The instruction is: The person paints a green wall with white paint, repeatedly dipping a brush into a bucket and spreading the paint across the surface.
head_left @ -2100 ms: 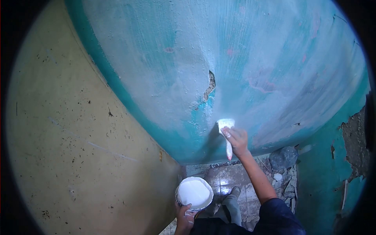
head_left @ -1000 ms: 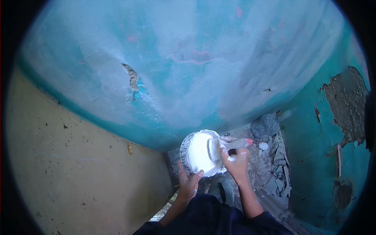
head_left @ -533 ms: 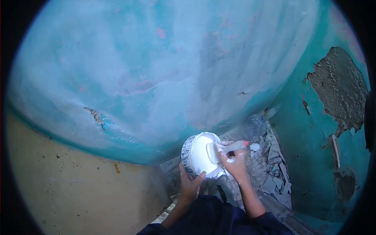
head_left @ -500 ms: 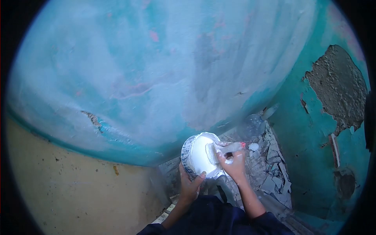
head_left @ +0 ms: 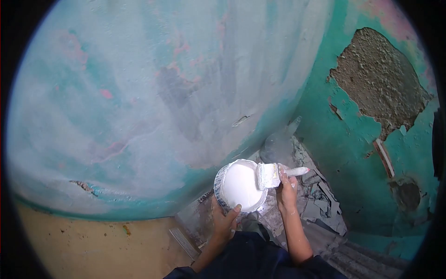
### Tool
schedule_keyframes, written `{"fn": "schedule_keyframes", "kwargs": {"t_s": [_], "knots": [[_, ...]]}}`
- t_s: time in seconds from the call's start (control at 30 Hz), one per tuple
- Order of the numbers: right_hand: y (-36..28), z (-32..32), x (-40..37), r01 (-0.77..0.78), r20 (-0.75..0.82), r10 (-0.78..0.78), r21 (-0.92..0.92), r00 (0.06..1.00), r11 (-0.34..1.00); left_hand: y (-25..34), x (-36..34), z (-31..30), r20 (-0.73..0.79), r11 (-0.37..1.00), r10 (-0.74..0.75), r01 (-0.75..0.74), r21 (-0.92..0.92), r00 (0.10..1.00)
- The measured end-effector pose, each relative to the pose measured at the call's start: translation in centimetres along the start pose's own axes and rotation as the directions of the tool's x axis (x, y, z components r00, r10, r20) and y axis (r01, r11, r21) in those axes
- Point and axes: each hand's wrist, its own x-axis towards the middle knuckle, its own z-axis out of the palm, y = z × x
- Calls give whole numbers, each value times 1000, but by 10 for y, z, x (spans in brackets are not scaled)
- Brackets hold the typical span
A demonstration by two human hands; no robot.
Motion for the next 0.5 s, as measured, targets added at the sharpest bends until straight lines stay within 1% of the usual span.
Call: {"fn": "schedule_keyframes", "kwargs": {"t_s": [0.03, 0.07, 0.13, 0.17, 0.23, 0.27, 0.33, 0.37, 0.43, 0.47, 0.5], "knots": [[3, -5, 1, 11, -12, -10, 58, 1000, 998, -1, 4, 2, 21, 1000, 0, 0, -7, 1000], [7, -9, 4, 17, -30, -16, 56, 999, 998, -2, 7, 5, 31, 1000, -16, 16, -6, 999], [14, -16, 11, 36, -66, -28, 113, 997, 993, 1, 13, 12, 13, 996, -86, 86, 9, 996], [16, -17, 14, 45, -79, -36, 111, 996, 993, 2, 18, 12, 24, 995, -98, 98, 9, 995], [18, -17, 23, 62, -148, -47, 95, 988, 994, 4, 28, 12, 6, 979, -181, 180, 94, 983], [18, -17, 28, 73, -160, -58, 95, 985, 993, 2, 36, 10, 19, 977, -190, 188, 96, 982], [16, -17, 40, 62, -214, -51, 45, 976, 997, -1, 53, 3, 131, 984, -103, 81, 158, 986], [18, -18, 47, 87, -230, -73, 52, 970, 995, 5, 60, 0, 160, 983, -111, 85, 163, 981], [23, -22, 64, 118, -283, -132, -68, 950, 991, 17, 77, -4, 209, 982, -180, 162, 100, 961], [25, -22, 68, 154, -294, -165, -62, 942, 986, 22, 86, -6, 247, 982, -179, 158, 102, 952], [28, -23, 72, 142, -323, -159, -77, 933, 987, 26, 96, -7, 260, 982, -188, 182, 48, 947]]}}
